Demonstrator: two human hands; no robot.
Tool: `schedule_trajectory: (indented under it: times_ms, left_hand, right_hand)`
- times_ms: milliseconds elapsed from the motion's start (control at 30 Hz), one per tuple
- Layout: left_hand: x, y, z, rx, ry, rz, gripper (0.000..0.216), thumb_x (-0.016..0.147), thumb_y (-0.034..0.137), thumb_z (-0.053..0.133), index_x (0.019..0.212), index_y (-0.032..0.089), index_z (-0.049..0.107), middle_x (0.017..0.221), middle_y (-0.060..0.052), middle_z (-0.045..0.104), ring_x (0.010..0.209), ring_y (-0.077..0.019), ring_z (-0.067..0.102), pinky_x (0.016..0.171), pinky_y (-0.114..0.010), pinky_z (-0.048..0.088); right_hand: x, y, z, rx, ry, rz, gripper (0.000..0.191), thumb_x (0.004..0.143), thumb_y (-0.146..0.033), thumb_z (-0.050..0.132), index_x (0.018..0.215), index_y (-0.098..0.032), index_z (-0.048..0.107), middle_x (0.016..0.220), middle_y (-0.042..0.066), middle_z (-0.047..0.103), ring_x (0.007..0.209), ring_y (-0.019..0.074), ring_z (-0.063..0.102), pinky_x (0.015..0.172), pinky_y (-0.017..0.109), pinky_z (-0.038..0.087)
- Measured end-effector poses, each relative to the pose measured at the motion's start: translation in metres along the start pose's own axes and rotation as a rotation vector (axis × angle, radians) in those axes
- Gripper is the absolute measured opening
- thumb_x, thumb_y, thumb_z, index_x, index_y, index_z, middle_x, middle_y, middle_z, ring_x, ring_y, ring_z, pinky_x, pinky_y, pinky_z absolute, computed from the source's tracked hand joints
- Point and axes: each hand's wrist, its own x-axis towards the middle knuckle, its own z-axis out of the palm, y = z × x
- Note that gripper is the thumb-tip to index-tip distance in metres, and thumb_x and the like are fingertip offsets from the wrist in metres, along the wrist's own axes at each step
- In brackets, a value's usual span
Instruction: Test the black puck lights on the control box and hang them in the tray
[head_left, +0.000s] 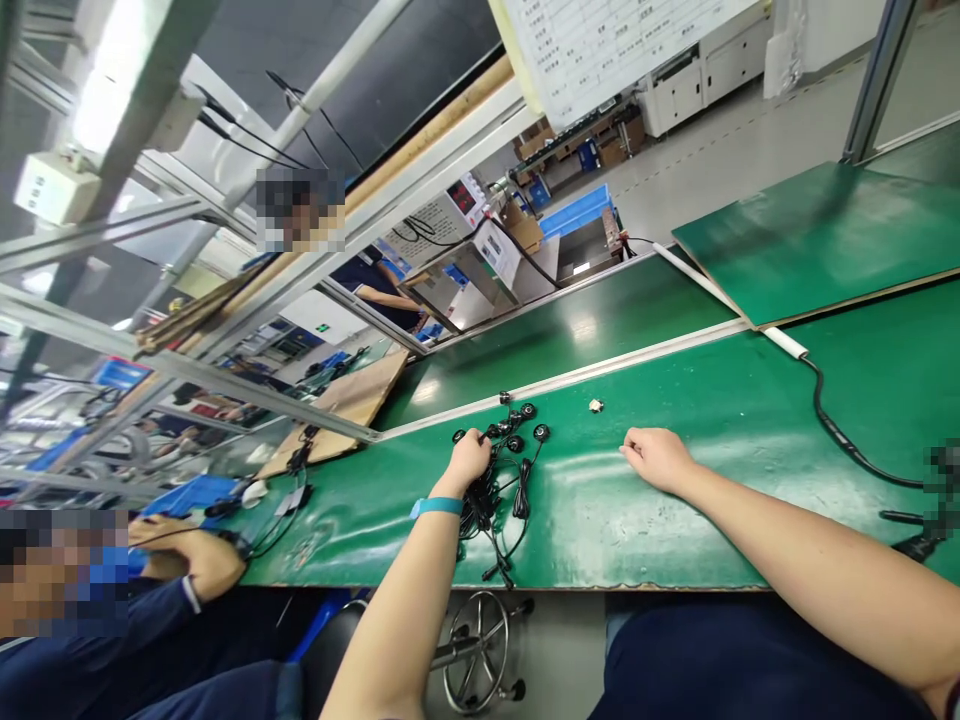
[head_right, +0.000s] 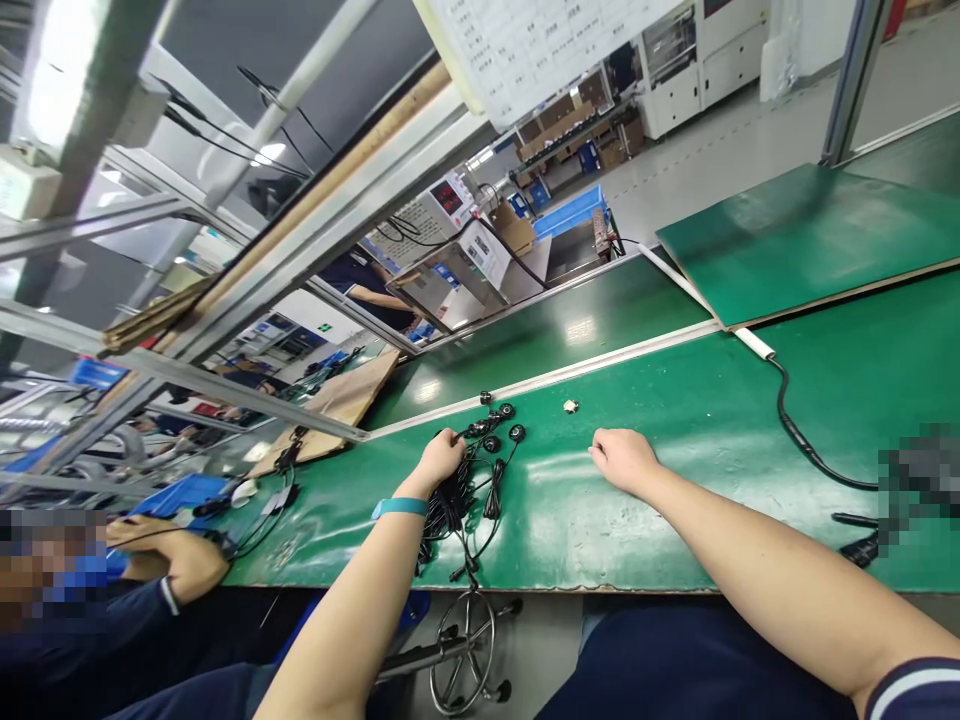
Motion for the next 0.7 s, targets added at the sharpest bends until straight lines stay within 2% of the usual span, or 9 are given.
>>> schedule_trajectory:
  times_ms: [100, 167, 333, 467, 600, 700]
  left_hand:
    - [0.006, 0.005, 0.006, 0.114, -0.012, 0.058, 0.033, 0.067, 0.023, 0.08, 0.076, 0.022, 0.048, 0.077, -0.003, 0.062, 0.078, -0.0217, 0.06, 0.07, -0.029, 0.04]
    - [0.009, 0.004, 0.011, 0.16, -0.037, 0.075, 0.038, 0.063, 0.024, 0.084, 0.077, 0.022, 0.049, 0.077, -0.001, 0.062, 0.077, -0.0211, 0.06, 0.07, -0.029, 0.04]
    - [0.014, -0.001, 0.023, 0.203, -0.075, 0.04, 0.032, 0.06, 0.017, 0.078, 0.077, 0.021, 0.051, 0.065, 0.003, 0.057, 0.066, -0.0179, 0.058, 0.064, -0.027, 0.039]
    - [0.014, -0.005, 0.018, 0.142, -0.096, 0.01, 0.025, 0.063, 0.024, 0.076, 0.068, 0.02, 0.052, 0.059, 0.004, 0.053, 0.063, -0.0165, 0.056, 0.061, -0.027, 0.04]
    - [0.009, -0.007, 0.006, 0.028, -0.126, -0.014, 0.033, 0.067, 0.038, 0.077, 0.069, 0.02, 0.05, 0.06, 0.004, 0.054, 0.06, -0.0151, 0.056, 0.059, -0.026, 0.043]
    - [0.006, -0.007, 0.007, -0.022, -0.132, -0.031, 0.036, 0.065, 0.039, 0.079, 0.071, 0.021, 0.049, 0.063, 0.003, 0.057, 0.06, -0.0151, 0.058, 0.059, -0.026, 0.045]
  right_hand:
    - [0.0, 0.0, -0.001, 0.01, -0.008, 0.003, 0.017, 0.099, -0.029, 0.058, 0.091, -0.021, 0.071, 0.09, 0.003, 0.075, 0.084, 0.0183, 0.067, 0.067, 0.028, 0.035]
    - [0.001, 0.0, -0.002, 0.019, -0.008, 0.002, 0.018, 0.099, -0.029, 0.057, 0.091, -0.021, 0.071, 0.09, 0.003, 0.075, 0.084, 0.0188, 0.067, 0.067, 0.028, 0.035]
    - [0.002, 0.002, 0.0, 0.049, -0.014, -0.004, 0.017, 0.098, -0.028, 0.059, 0.089, -0.021, 0.071, 0.087, 0.003, 0.075, 0.082, 0.0185, 0.066, 0.066, 0.027, 0.035]
    - [0.004, 0.004, 0.001, 0.071, -0.007, -0.012, 0.016, 0.097, -0.027, 0.059, 0.089, -0.021, 0.071, 0.087, 0.002, 0.075, 0.082, 0.0183, 0.066, 0.067, 0.028, 0.035]
    - [0.003, 0.005, 0.001, 0.089, -0.009, -0.019, 0.015, 0.096, -0.026, 0.06, 0.088, -0.021, 0.072, 0.087, 0.002, 0.075, 0.082, 0.0181, 0.066, 0.067, 0.028, 0.035]
    - [0.003, 0.005, 0.001, 0.097, -0.014, -0.024, 0.014, 0.095, -0.025, 0.061, 0.088, -0.021, 0.072, 0.086, 0.003, 0.075, 0.081, 0.0181, 0.066, 0.066, 0.027, 0.034]
